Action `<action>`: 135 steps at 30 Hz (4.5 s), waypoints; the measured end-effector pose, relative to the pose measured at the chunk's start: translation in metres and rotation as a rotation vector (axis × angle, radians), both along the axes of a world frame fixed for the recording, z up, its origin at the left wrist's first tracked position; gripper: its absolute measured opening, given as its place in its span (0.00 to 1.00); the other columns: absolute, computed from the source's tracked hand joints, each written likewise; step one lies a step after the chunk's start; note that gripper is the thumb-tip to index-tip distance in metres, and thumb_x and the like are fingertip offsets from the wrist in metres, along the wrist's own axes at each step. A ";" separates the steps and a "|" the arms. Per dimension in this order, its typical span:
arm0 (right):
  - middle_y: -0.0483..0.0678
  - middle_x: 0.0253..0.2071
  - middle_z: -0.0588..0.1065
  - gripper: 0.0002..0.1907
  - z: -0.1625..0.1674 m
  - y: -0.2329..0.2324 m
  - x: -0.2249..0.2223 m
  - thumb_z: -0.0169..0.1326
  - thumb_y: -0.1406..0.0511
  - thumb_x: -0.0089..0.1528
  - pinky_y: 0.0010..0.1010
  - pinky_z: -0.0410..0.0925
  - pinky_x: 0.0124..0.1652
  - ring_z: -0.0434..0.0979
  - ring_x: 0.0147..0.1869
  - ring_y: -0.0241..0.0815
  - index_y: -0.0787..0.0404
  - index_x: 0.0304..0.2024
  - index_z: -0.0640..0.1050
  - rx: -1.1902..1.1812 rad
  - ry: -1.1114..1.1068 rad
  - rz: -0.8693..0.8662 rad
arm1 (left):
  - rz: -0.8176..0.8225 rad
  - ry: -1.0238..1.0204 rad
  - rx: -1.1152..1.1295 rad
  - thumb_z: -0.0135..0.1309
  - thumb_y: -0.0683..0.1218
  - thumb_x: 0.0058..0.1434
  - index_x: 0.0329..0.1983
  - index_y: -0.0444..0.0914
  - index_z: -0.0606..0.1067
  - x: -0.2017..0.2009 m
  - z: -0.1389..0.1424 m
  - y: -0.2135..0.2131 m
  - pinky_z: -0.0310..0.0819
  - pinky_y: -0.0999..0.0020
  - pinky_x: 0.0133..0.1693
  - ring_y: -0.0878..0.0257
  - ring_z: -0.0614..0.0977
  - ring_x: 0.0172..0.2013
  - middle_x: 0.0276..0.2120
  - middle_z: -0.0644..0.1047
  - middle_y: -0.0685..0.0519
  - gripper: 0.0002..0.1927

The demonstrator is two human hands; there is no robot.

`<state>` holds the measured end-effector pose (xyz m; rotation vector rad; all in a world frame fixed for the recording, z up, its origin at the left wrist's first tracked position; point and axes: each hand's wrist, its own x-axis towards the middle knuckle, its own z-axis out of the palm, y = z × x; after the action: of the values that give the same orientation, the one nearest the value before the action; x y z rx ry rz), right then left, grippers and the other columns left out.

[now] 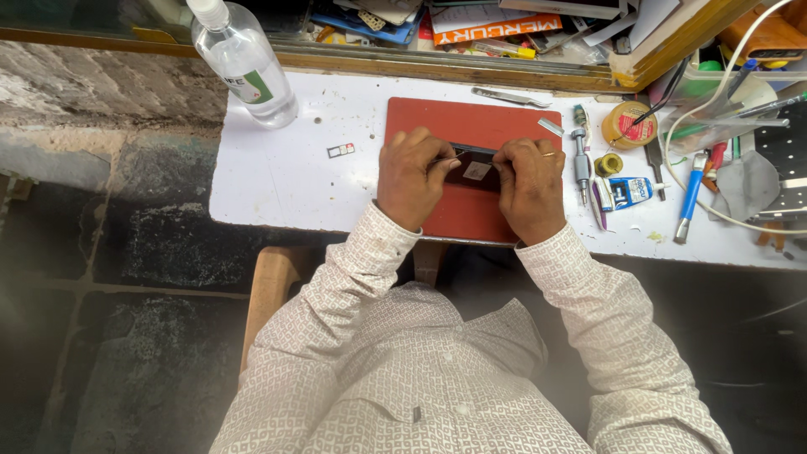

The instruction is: The person uses a heat gun to warm the back of a smartphone, then peels off the back cover to expose the internal components. They place the cover aside and use a screwdriver to remove screws from the internal frame.

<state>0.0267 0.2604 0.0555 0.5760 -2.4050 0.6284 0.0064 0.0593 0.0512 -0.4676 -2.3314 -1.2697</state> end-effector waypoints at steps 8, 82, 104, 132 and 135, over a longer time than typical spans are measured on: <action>0.44 0.43 0.76 0.09 -0.001 0.001 0.001 0.58 0.75 0.65 0.41 0.59 0.51 0.71 0.47 0.47 0.59 0.43 0.73 -0.011 0.002 0.004 | -0.146 -0.002 0.005 0.65 0.43 0.56 0.31 0.40 0.79 -0.004 -0.003 -0.009 0.58 0.40 0.67 0.58 0.74 0.32 0.27 0.74 0.57 0.05; 0.55 0.58 0.70 0.11 0.011 0.031 0.011 0.54 0.77 0.64 0.43 0.67 0.63 0.70 0.68 0.55 0.62 0.44 0.68 -0.192 -0.274 0.417 | 0.056 0.022 -0.364 0.64 0.48 0.56 0.36 0.49 0.83 0.015 0.011 0.014 0.42 0.25 0.66 0.52 0.72 0.44 0.37 0.72 0.57 0.05; 0.56 0.65 0.63 0.09 -0.027 0.032 0.000 0.48 0.63 0.74 0.40 0.67 0.69 0.72 0.63 0.43 0.60 0.50 0.64 -0.934 -0.310 0.574 | 0.030 0.214 -0.254 0.69 0.46 0.51 0.41 0.42 0.75 0.008 -0.015 0.058 0.54 0.44 0.65 0.54 0.70 0.44 0.40 0.70 0.54 0.17; 0.54 0.59 0.68 0.07 -0.031 0.016 -0.014 0.47 0.66 0.74 0.39 0.66 0.67 0.72 0.61 0.43 0.60 0.52 0.64 -1.167 -0.301 0.516 | 0.125 0.249 -0.268 0.70 0.50 0.52 0.48 0.39 0.77 0.011 -0.019 0.070 0.55 0.41 0.68 0.53 0.72 0.45 0.42 0.71 0.53 0.23; 0.53 0.58 0.68 0.07 -0.031 0.017 -0.017 0.47 0.66 0.74 0.39 0.65 0.67 0.72 0.60 0.43 0.59 0.51 0.64 -1.198 -0.305 0.508 | 0.165 0.357 -0.255 0.69 0.49 0.55 0.50 0.39 0.79 0.016 -0.024 0.069 0.56 0.44 0.68 0.54 0.72 0.48 0.46 0.73 0.56 0.21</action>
<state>0.0099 0.2773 0.0240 0.5333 -1.6160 2.2360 0.0219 0.1288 0.0276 -0.5226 -2.1784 -0.7463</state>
